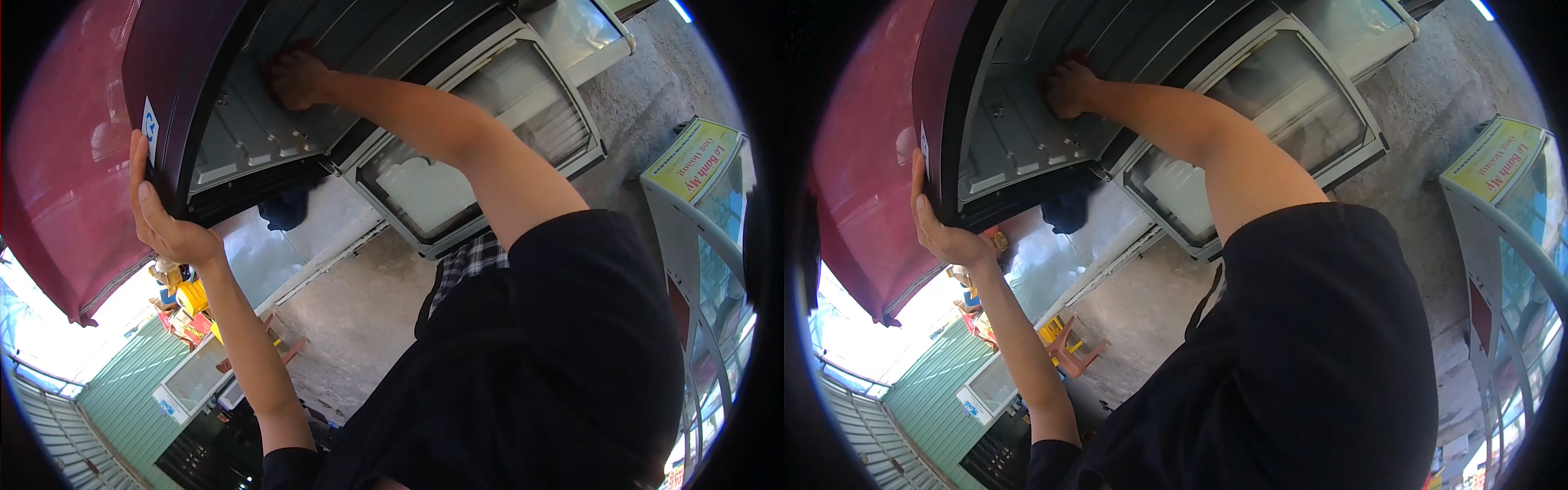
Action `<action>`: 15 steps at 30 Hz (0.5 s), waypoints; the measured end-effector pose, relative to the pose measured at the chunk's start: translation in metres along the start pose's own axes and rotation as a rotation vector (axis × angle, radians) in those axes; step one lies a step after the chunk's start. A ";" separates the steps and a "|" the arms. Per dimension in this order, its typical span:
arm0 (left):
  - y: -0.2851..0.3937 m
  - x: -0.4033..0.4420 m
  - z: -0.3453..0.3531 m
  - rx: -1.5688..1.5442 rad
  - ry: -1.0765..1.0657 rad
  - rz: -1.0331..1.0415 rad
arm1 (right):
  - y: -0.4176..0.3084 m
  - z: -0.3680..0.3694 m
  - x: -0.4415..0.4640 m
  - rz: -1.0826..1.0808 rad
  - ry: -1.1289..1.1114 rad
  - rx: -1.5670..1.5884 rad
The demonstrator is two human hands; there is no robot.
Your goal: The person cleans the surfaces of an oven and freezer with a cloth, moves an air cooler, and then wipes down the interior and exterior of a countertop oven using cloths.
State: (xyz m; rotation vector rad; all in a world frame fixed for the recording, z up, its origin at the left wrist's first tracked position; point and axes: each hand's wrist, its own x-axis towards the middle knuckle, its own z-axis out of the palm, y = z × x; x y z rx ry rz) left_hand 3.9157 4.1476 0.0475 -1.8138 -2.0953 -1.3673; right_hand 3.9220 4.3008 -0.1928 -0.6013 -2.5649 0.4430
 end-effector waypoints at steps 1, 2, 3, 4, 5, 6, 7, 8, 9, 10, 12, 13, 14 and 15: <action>0.003 -0.002 0.001 -0.020 0.014 -0.021 | -0.010 -0.010 -0.005 -0.004 -0.011 0.003; 0.006 -0.003 0.002 -0.031 0.020 -0.039 | -0.019 -0.020 -0.005 0.050 -0.059 -0.008; 0.007 -0.005 0.003 -0.030 0.011 -0.040 | -0.024 -0.029 -0.006 0.114 -0.101 -0.014; 0.007 -0.005 0.003 -0.022 0.008 -0.042 | -0.025 -0.039 -0.014 0.128 -0.095 -0.007; 0.007 -0.004 0.002 -0.014 0.009 -0.039 | -0.022 -0.050 -0.022 0.150 -0.199 0.126; 0.006 -0.003 0.001 -0.014 0.004 -0.024 | -0.019 -0.057 -0.025 0.165 -0.300 0.255; 0.004 -0.004 0.000 -0.001 0.008 -0.020 | -0.015 -0.058 -0.021 0.169 -0.288 0.254; 0.005 -0.003 0.000 0.012 0.009 -0.020 | -0.012 -0.058 -0.015 0.303 -0.230 0.460; 0.006 -0.002 0.002 0.011 -0.002 -0.009 | -0.010 -0.057 -0.008 0.439 -0.166 0.668; 0.008 -0.003 0.004 -0.014 0.007 -0.030 | -0.010 -0.054 -0.001 0.443 -0.158 0.673; 0.009 -0.005 0.004 -0.029 0.015 -0.059 | -0.019 -0.055 0.014 0.654 0.216 1.357; 0.009 -0.005 0.004 -0.021 0.012 -0.046 | -0.031 -0.046 0.025 0.659 0.216 1.363; 0.009 -0.004 0.004 -0.013 0.012 -0.031 | -0.045 -0.023 0.041 0.585 0.306 1.206; 0.008 -0.004 0.003 -0.006 0.010 -0.030 | -0.057 -0.029 0.043 0.506 0.392 1.050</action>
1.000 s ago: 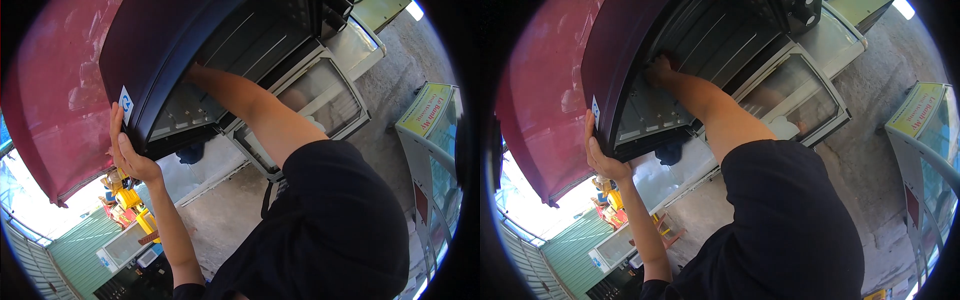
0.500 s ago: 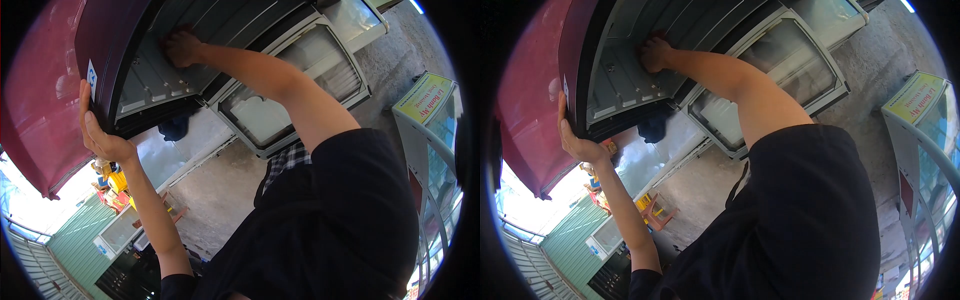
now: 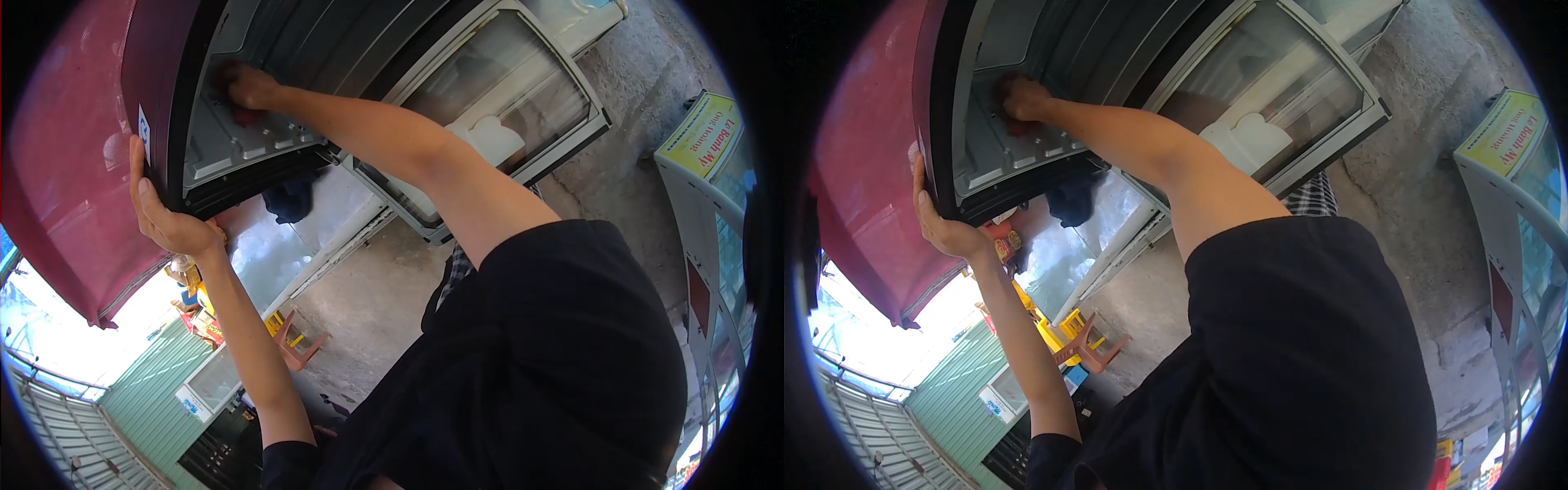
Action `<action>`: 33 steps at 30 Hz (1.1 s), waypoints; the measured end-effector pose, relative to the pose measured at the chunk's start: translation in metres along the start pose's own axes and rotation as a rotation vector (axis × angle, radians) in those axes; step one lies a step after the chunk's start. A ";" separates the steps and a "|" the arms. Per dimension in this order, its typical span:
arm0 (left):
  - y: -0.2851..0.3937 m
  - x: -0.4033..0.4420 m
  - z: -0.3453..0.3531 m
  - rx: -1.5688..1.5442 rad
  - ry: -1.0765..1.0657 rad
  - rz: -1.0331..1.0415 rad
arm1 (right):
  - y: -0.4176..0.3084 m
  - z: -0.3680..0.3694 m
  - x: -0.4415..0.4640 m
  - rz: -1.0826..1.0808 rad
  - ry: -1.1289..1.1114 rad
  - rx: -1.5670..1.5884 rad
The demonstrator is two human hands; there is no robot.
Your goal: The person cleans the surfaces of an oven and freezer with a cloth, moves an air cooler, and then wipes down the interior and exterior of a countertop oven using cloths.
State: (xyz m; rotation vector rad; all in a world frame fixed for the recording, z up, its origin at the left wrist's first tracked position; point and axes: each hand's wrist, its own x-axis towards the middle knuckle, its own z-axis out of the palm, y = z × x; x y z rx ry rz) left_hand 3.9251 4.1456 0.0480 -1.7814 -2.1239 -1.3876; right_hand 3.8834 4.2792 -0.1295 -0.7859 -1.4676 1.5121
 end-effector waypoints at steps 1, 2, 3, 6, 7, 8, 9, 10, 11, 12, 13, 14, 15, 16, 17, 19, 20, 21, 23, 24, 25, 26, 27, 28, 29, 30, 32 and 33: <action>-0.001 0.000 -0.001 0.010 0.002 0.008 | -0.006 0.002 -0.008 0.128 -0.030 0.039; -0.002 0.000 0.000 0.015 0.012 0.013 | -0.031 -0.014 -0.036 0.252 -0.066 0.069; -0.002 0.000 0.000 0.010 0.020 0.012 | -0.031 -0.018 -0.060 0.193 -0.044 0.068; -0.001 0.001 0.004 -0.047 0.028 -0.023 | -0.040 -0.039 -0.127 0.036 0.009 -0.021; -0.001 0.000 0.004 -0.073 0.034 -0.032 | -0.040 -0.041 -0.125 0.033 0.009 -0.018; -0.001 0.000 0.004 -0.096 0.040 -0.042 | -0.039 -0.042 -0.122 0.020 -0.017 0.000; -0.001 0.000 0.003 -0.093 0.036 -0.038 | -0.037 -0.044 -0.118 0.008 -0.038 0.018; -0.001 0.001 0.003 -0.042 0.033 -0.024 | -0.037 -0.044 -0.103 0.008 -0.032 0.023; -0.001 0.000 0.002 0.010 0.029 -0.010 | -0.037 -0.039 -0.080 0.052 -0.086 -0.004; 0.000 -0.001 0.002 0.014 0.019 -0.003 | -0.039 -0.038 -0.068 0.096 -0.137 -0.027; 0.000 -0.001 0.002 0.042 0.022 0.006 | -0.038 -0.036 -0.069 0.095 -0.124 -0.017; 0.000 0.000 0.001 0.068 0.023 0.016 | -0.041 -0.035 -0.074 0.056 -0.095 -0.072; -0.001 0.001 0.000 0.066 0.009 0.026 | -0.046 -0.035 -0.082 0.020 -0.064 -0.133; -0.003 0.001 -0.001 0.036 0.014 0.025 | -0.049 -0.036 -0.099 -0.039 -0.027 -0.130; -0.005 0.000 0.001 0.005 0.024 0.018 | -0.053 -0.040 -0.117 -0.098 0.004 -0.132; 0.001 -0.001 0.004 0.031 0.031 -0.019 | -0.068 -0.043 -0.138 -0.159 0.014 -0.096; 0.004 -0.002 0.002 0.061 0.039 -0.046 | -0.074 -0.043 -0.143 -0.227 0.028 -0.054; 0.003 -0.002 0.002 0.063 0.040 -0.047 | -0.074 -0.042 -0.139 -0.227 0.026 -0.052; 0.000 -0.001 0.003 -0.009 0.039 -0.049 | -0.076 -0.037 -0.124 -0.266 0.024 -0.010; 0.000 0.000 0.004 -0.011 0.039 -0.047 | -0.082 -0.035 -0.113 -0.267 0.027 -0.011; 0.000 0.000 0.004 -0.048 0.039 -0.071 | -0.088 -0.032 -0.100 -0.366 -0.026 -0.057; -0.001 0.000 0.004 -0.083 0.042 -0.096 | -0.093 -0.031 -0.088 -0.464 -0.082 -0.100; -0.002 0.000 0.002 -0.076 0.044 -0.104 | -0.091 -0.032 -0.077 -0.429 -0.088 -0.048; -0.004 0.000 0.002 -0.027 0.034 -0.068 | -0.086 -0.034 -0.063 -0.397 -0.105 0.002; -0.005 0.000 0.001 0.024 0.031 -0.032 | -0.083 -0.036 -0.041 -0.343 -0.239 -0.080; -0.007 -0.001 -0.001 0.038 0.049 -0.043 | -0.079 -0.032 -0.016 -0.289 -0.370 -0.160; -0.009 -0.001 -0.003 0.008 0.000 -0.037 | -0.054 -0.001 0.031 -0.208 -0.346 0.282; -0.008 -0.001 -0.003 0.053 -0.011 -0.016 | -0.045 0.000 0.039 -0.213 -0.359 0.282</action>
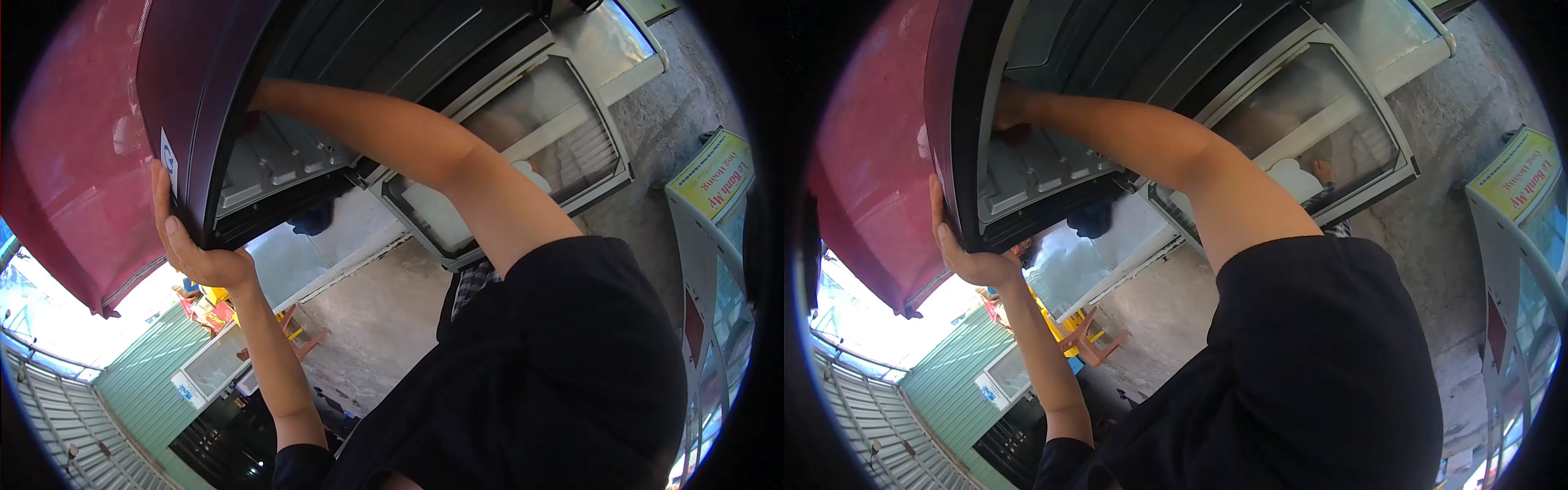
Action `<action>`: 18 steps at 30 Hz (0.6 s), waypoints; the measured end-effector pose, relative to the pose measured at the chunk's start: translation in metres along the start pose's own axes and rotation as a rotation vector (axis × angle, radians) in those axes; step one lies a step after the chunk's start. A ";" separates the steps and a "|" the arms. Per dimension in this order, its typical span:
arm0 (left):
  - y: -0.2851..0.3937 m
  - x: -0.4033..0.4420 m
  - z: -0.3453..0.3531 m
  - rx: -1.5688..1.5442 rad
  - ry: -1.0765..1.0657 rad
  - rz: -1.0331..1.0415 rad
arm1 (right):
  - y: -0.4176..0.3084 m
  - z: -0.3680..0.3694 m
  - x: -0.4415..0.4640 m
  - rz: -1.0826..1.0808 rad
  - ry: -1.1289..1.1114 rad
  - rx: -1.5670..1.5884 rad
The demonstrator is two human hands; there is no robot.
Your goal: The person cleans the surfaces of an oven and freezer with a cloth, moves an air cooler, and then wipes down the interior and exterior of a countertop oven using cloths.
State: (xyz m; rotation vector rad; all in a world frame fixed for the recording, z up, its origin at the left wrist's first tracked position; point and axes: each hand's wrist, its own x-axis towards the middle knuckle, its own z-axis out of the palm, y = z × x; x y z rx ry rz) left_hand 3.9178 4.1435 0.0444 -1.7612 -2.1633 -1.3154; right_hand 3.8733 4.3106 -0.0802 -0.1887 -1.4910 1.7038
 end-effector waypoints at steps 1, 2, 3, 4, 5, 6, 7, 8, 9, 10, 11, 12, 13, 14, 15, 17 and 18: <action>0.000 0.000 0.000 0.003 0.015 -0.001 | 0.010 -0.003 0.004 0.011 0.011 -0.053; -0.001 0.000 0.000 0.004 0.012 -0.006 | 0.018 -0.007 0.007 0.021 0.023 -0.106; 0.000 0.000 0.000 0.007 0.008 -0.011 | 0.028 -0.011 0.010 0.031 0.035 -0.155; 0.002 0.000 0.000 0.028 0.010 -0.019 | 0.035 -0.014 0.011 0.044 0.047 -0.203; 0.000 0.000 -0.001 0.032 0.022 -0.025 | 0.040 -0.018 0.011 0.057 0.059 -0.254; -0.001 0.001 -0.001 0.045 0.016 0.003 | 0.048 -0.021 0.010 0.069 0.070 -0.309; -0.002 0.001 -0.001 0.058 0.007 0.031 | 0.055 -0.023 0.008 0.082 0.084 -0.365; -0.002 0.000 -0.003 0.090 -0.001 0.052 | 0.065 -0.024 0.006 0.094 0.104 -0.421; -0.003 0.001 -0.003 0.081 0.006 0.059 | 0.078 -0.021 -0.001 0.086 0.105 -0.432; -0.005 0.001 -0.003 0.045 0.010 0.054 | 0.098 -0.016 -0.014 0.066 0.181 -0.426; -0.006 0.000 -0.001 0.008 0.015 0.045 | 0.109 -0.017 -0.023 0.048 0.253 -0.420; -0.005 -0.001 0.000 -0.002 0.025 0.041 | 0.077 -0.023 -0.042 0.219 0.201 -0.382; -0.004 -0.002 -0.001 0.024 0.025 0.051 | 0.035 -0.019 -0.075 0.397 0.155 -0.335; -0.003 0.000 -0.002 0.046 0.028 0.074 | 0.026 -0.012 -0.098 0.402 0.147 -0.372; -0.004 0.001 -0.002 0.030 0.037 0.085 | 0.017 -0.008 -0.118 0.401 0.141 -0.417; -0.007 0.000 -0.003 0.015 0.024 0.109 | -0.021 0.006 -0.170 0.340 0.195 -0.394; -0.007 0.000 -0.003 0.002 0.026 0.118 | -0.040 0.017 -0.195 0.322 0.226 -0.391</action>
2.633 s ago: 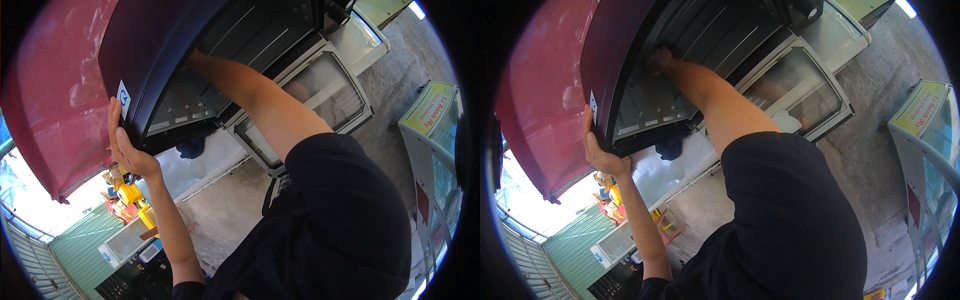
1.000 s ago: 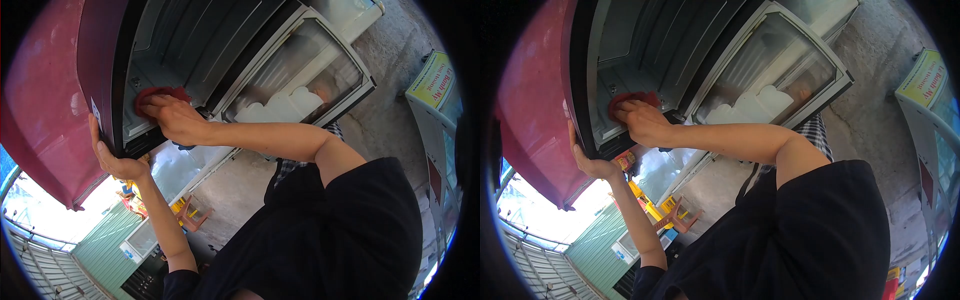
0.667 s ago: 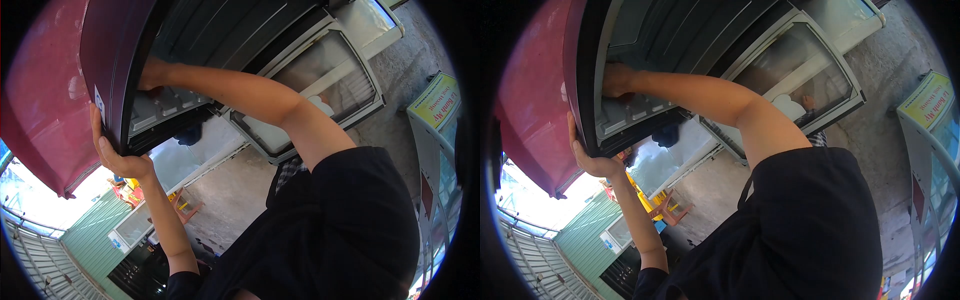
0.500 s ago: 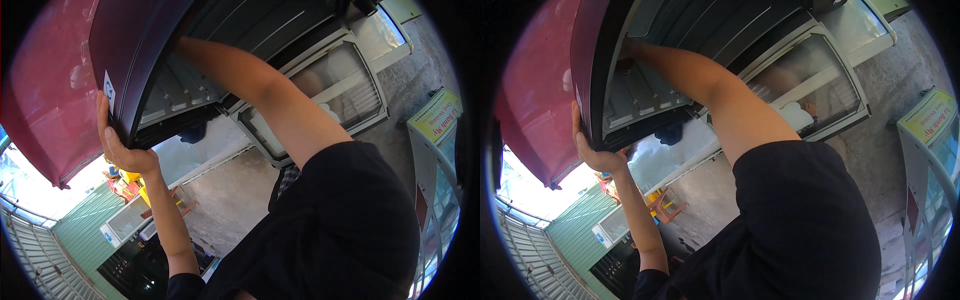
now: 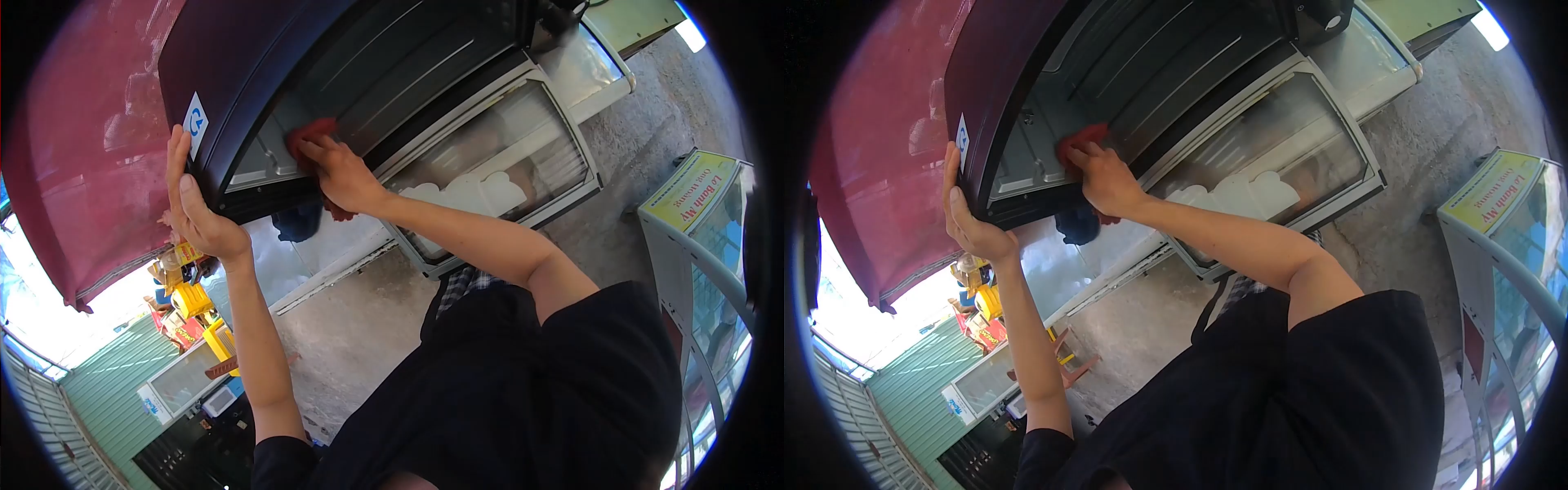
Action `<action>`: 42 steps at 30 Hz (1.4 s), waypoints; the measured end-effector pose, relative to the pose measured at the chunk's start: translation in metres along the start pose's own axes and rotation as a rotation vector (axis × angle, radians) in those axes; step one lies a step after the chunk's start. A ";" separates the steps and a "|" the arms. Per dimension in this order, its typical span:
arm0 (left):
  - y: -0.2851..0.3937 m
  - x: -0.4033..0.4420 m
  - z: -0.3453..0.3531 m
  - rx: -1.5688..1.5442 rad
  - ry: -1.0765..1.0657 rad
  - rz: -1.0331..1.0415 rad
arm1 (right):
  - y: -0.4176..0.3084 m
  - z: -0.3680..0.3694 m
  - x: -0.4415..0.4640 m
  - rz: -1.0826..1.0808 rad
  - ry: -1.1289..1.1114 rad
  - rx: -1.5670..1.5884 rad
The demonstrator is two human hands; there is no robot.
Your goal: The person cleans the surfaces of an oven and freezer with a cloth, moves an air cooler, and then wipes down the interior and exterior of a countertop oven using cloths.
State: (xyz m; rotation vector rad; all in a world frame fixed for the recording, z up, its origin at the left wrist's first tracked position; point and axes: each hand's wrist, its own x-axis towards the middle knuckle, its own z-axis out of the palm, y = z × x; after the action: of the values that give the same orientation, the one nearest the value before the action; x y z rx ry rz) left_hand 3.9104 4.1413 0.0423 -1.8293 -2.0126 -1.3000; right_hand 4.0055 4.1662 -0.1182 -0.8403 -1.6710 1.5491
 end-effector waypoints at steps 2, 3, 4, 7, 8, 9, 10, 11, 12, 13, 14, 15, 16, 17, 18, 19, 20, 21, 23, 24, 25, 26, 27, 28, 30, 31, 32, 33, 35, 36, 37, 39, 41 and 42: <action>0.001 0.000 0.001 -0.022 -0.001 -0.028 | -0.009 0.004 -0.030 -0.020 0.045 -0.004; 0.000 0.000 0.001 -0.035 0.007 -0.020 | -0.005 0.014 -0.035 -0.109 0.154 -0.025; -0.002 0.001 0.000 -0.012 0.000 -0.002 | 0.000 0.022 -0.036 -0.202 0.257 -0.046; -0.005 0.002 -0.002 -0.008 0.008 0.006 | -0.012 -0.004 0.001 0.002 0.032 0.104; -0.004 0.000 -0.002 -0.020 0.002 0.006 | -0.004 -0.004 0.013 -0.009 0.018 0.077; -0.003 -0.003 -0.002 -0.032 0.028 0.004 | 0.006 0.001 0.027 0.007 -0.002 -0.004; -0.002 -0.002 -0.002 -0.016 0.021 0.029 | 0.010 0.000 0.039 0.019 -0.012 -0.080; -0.003 0.000 -0.002 0.000 0.010 0.057 | 0.008 -0.011 0.046 0.002 -0.007 -0.097; -0.004 0.002 -0.001 -0.009 0.029 0.063 | 0.004 -0.029 0.047 0.126 -0.197 -0.103; -0.005 0.002 -0.001 -0.019 0.024 0.089 | 0.000 -0.046 0.046 0.256 -0.390 -0.111; -0.007 0.000 -0.001 -0.026 0.021 0.111 | -0.007 -0.069 0.043 0.247 -0.378 -0.353; -0.009 -0.003 -0.003 -0.032 0.068 0.087 | -0.014 -0.084 0.041 0.229 -0.382 -0.620; -0.006 -0.002 -0.002 -0.044 0.055 0.084 | -0.006 -0.084 0.040 0.224 -0.403 -0.644; -0.005 -0.002 -0.002 -0.056 0.037 0.080 | 0.009 -0.080 0.037 0.021 -0.241 -0.884; -0.007 -0.003 -0.001 -0.113 0.047 0.089 | 0.019 -0.077 0.034 -0.196 -0.064 -1.107; -0.010 -0.001 0.000 -0.118 0.067 0.080 | 0.027 -0.064 0.033 -0.207 -0.075 -1.123; -0.011 0.000 0.000 -0.112 0.062 0.102 | 0.031 -0.042 0.024 -0.282 -0.168 -1.116; -0.012 -0.003 -0.001 -0.103 0.054 0.121 | 0.031 -0.029 0.013 -0.354 -0.266 -1.102; -0.013 -0.002 0.000 -0.100 0.071 0.133 | 0.032 -0.029 0.008 -0.381 -0.207 -1.093; -0.015 -0.003 0.000 -0.095 0.076 0.140 | 0.032 -0.039 0.008 -0.397 -0.229 -1.041; -0.016 -0.004 0.000 -0.088 0.080 0.148 | 0.032 -0.050 0.008 -0.413 -0.250 -0.988; -0.015 -0.004 0.001 -0.091 0.096 0.147 | 0.009 -0.067 0.008 -0.191 -0.403 -0.997; -0.017 -0.004 0.001 -0.091 0.102 0.135 | -0.014 -0.088 0.008 0.037 -0.552 -0.997; -0.018 -0.004 0.002 -0.102 0.110 0.157 | -0.011 -0.111 0.008 -0.280 -0.410 -1.172; -0.020 -0.004 0.003 -0.124 0.128 0.178 | -0.029 -0.163 0.015 -0.694 -0.160 -1.390; -0.021 -0.005 0.003 -0.121 0.137 0.153 | -0.043 -0.188 0.024 -0.787 -0.070 -1.574; -0.023 -0.006 0.003 -0.110 0.126 0.164 | -0.058 -0.211 0.030 -0.782 -0.061 -1.723; -0.024 -0.006 0.003 -0.102 0.116 0.177 | -0.061 -0.235 0.038 -0.812 -0.044 -1.901; -0.022 -0.006 0.001 -0.133 0.102 0.160 | -0.051 -0.266 0.053 -0.749 -0.055 -2.072; -0.024 -0.006 0.000 -0.129 0.098 0.167 | -0.045 -0.276 0.059 -0.869 -0.079 -2.205; -0.026 -0.005 0.002 -0.128 0.096 0.181 | -0.040 -0.288 0.066 -0.991 -0.098 -2.339; -0.024 -0.008 0.002 -0.159 0.086 0.165 | -0.032 -0.272 0.088 -0.588 -0.252 -2.372; -0.020 -0.006 0.000 -0.111 0.098 0.171 | -0.026 -0.284 0.097 -0.441 -0.283 -2.368; -0.021 -0.006 -0.001 -0.129 0.090 0.192 | -0.018 -0.280 0.117 -0.423 -0.256 -2.355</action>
State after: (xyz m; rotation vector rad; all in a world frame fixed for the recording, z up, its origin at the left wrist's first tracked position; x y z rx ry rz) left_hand 3.8932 4.1379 0.0286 -1.9247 -1.6980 -1.4555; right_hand 4.1758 4.4148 -0.0813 -0.9316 -2.9838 -1.3763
